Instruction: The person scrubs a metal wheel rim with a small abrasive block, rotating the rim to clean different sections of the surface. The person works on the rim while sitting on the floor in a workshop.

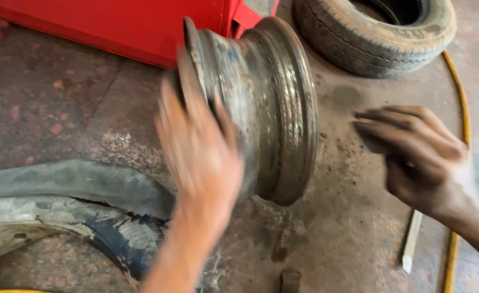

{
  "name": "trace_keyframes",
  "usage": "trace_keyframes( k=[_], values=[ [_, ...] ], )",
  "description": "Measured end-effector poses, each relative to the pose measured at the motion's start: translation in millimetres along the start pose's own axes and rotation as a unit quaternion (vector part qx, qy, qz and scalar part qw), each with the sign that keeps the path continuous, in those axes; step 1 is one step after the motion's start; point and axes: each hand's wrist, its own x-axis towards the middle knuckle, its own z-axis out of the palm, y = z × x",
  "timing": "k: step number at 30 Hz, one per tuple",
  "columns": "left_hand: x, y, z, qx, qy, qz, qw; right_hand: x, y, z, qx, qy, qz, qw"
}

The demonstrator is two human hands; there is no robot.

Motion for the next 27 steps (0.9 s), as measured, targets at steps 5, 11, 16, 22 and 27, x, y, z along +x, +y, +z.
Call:
trace_keyframes(
  k=[5,11,16,22,27],
  values=[
    [-53,19,-42,-0.104,-0.142,-0.133,0.975,-4,-6,-5,0.162,0.028,0.031,0.986],
    [-53,24,-50,-0.17,-0.091,-0.093,0.977,13,-25,1,0.131,-0.026,-0.02,0.991],
    [-20,22,-59,-0.135,-0.117,-0.107,0.978,33,-1,13,0.08,-0.031,-0.126,0.988],
    [23,11,-59,-0.047,-0.254,-0.174,0.95,93,31,32,0.06,-0.061,-0.163,0.983],
    [63,-11,-11,0.016,-0.137,-0.06,0.989,121,35,40,0.074,-0.07,-0.175,0.979]
  ],
)
